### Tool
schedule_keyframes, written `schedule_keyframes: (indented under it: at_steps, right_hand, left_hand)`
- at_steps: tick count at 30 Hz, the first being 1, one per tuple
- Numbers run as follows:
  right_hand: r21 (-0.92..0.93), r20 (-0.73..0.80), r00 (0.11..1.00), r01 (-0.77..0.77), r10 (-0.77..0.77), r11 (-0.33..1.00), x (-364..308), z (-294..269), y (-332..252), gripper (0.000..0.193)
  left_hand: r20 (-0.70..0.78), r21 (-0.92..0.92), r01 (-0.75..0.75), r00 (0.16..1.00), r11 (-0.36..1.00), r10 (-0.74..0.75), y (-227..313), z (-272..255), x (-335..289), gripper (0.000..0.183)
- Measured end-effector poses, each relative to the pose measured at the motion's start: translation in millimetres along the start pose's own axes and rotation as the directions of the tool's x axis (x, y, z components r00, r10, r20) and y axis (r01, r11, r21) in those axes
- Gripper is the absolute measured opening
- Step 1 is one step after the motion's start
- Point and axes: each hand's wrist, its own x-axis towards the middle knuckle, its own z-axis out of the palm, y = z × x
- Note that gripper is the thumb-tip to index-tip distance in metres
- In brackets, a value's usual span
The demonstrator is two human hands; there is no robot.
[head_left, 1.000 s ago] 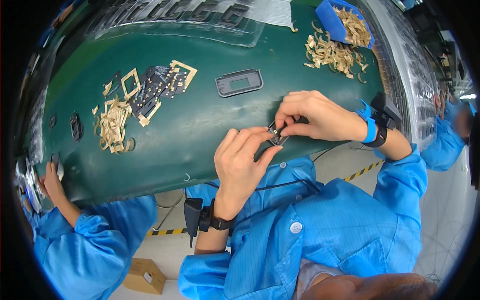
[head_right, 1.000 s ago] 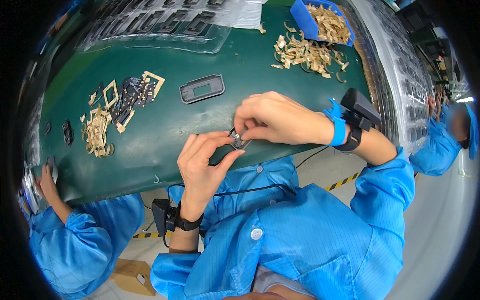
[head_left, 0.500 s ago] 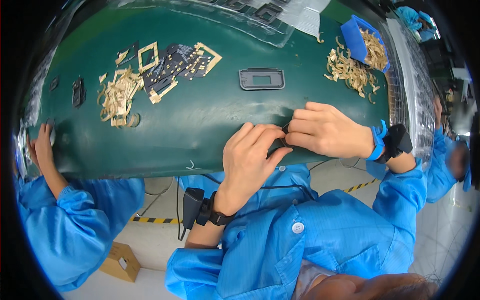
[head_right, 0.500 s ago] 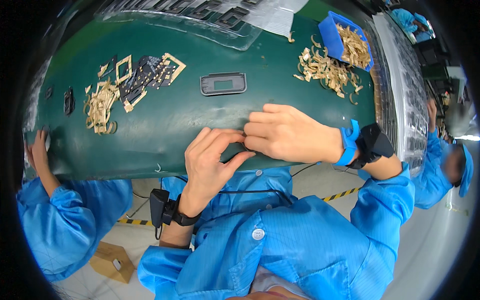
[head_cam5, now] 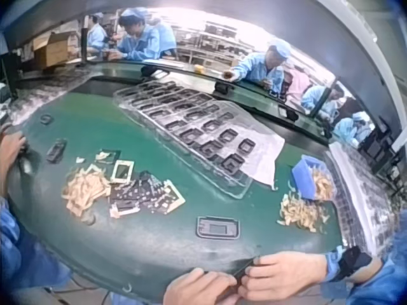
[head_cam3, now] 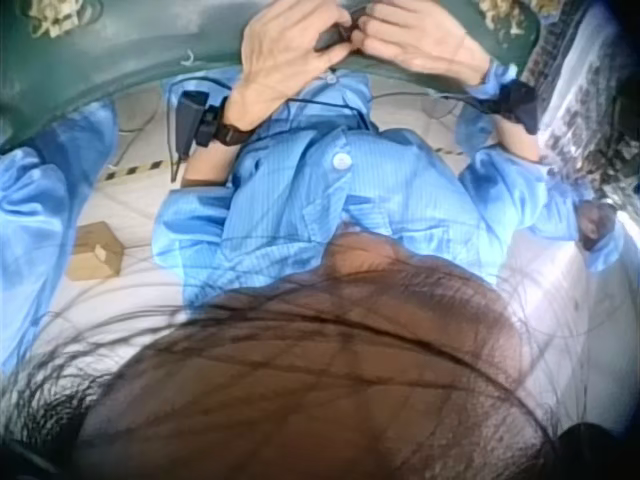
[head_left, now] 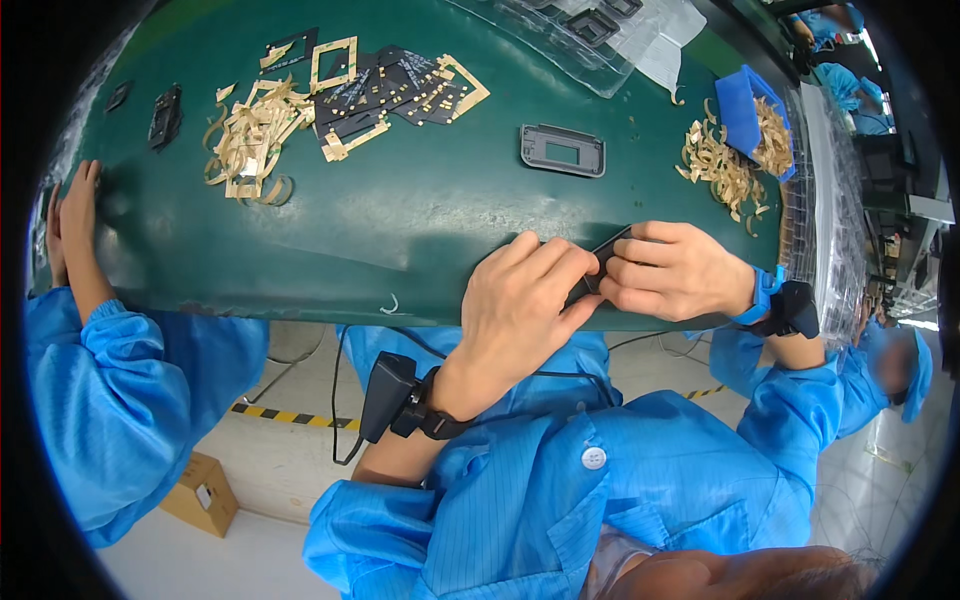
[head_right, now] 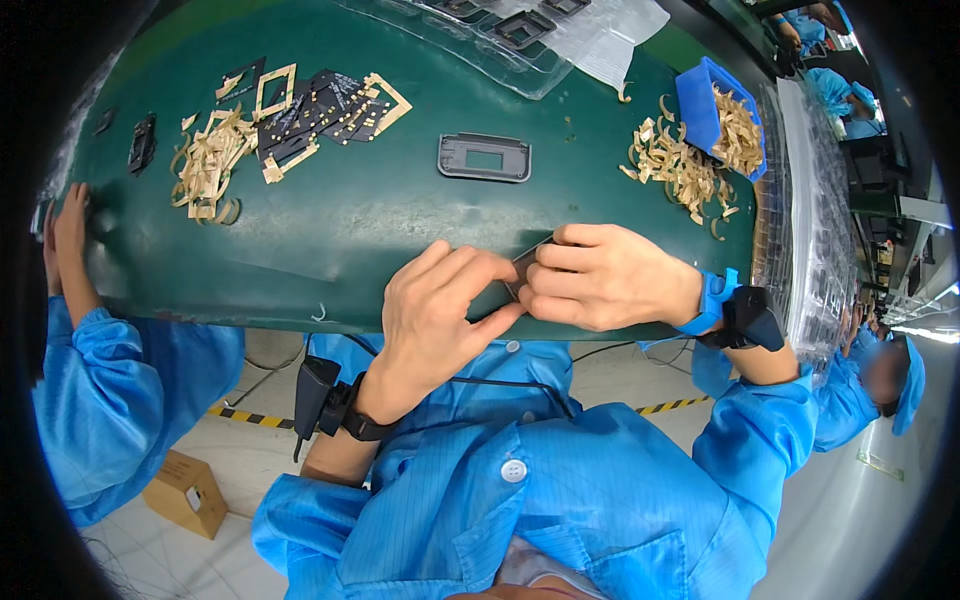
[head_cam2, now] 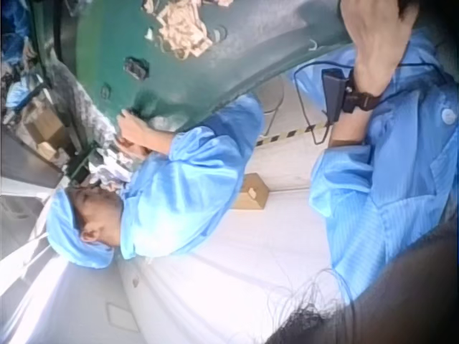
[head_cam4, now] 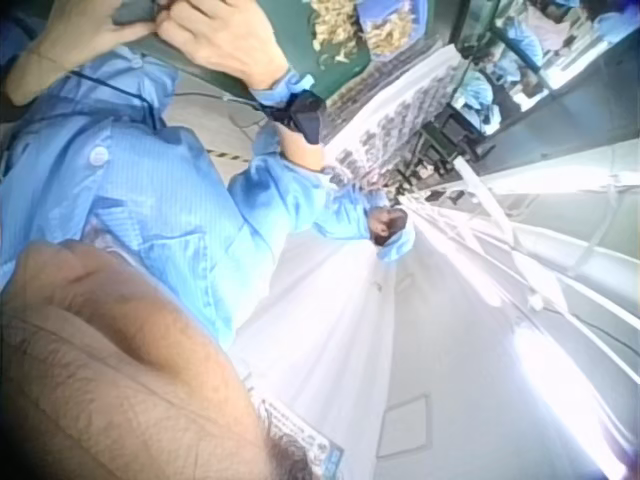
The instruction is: Assembling small electronic component housings by placing screens and internal parts into plastic frames.
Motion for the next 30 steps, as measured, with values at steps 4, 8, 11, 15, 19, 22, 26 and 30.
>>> schedule_keyframes:
  at_steps: [4, 8, 11, 15, 19, 22, 26, 30]
  right_hand:
    - [0.021, 0.023, 0.991, -0.132, 0.132, 0.991, -4.2, -2.6, -11.7, 0.018]
    - [0.223, 0.003, 0.788, -0.601, 0.616, 0.768, -3.3, -10.1, -42.1, 0.015]
    - [0.347, 0.001, 0.547, -0.785, 0.837, 0.513, -0.4, -3.7, -64.4, 0.017]
    - [0.386, -0.01, 0.405, -0.842, 0.914, 0.378, 7.2, 1.1, -75.1, 0.017]
    - [0.372, 0.086, 0.3, -0.894, 0.95, 0.248, 16.0, -3.7, -77.6, 0.017]
    - [0.367, 0.093, 0.274, -0.903, 0.957, 0.223, 19.1, -4.4, -78.4, 0.017]
    - [0.37, 0.125, 0.249, -0.91, 0.96, 0.188, 21.0, -5.0, -76.7, 0.013]
    - [0.382, 0.122, 0.248, -0.905, 0.961, 0.185, 24.3, -5.1, -75.2, 0.009]
  left_hand:
    - [0.011, 0.03, -0.024, 1.0, 0.999, 0.024, 0.0, -0.6, -1.9, 0.021]
    - [0.05, 0.04, -0.041, 0.998, 0.998, 0.039, 1.2, -4.4, 0.0, 0.017]
    - [0.08, 0.046, -0.032, 0.996, 0.998, 0.029, 2.8, -2.7, 0.9, 0.018]
    - [0.047, 0.055, -0.009, 0.999, 0.998, 0.006, 4.5, 0.5, 2.5, 0.023]
    - [0.034, 0.054, 0.01, 0.999, 0.998, -0.012, 5.2, 2.7, 2.1, 0.028]
    - [0.029, 0.055, 0.001, 1.0, 0.998, -0.003, 4.9, 3.0, 1.3, 0.028]
    - [0.023, 0.061, -0.014, 1.0, 0.998, 0.012, 3.7, 2.3, 1.1, 0.027]
    - [0.028, 0.063, -0.023, 0.999, 0.998, 0.021, 2.9, 0.9, 0.4, 0.026]
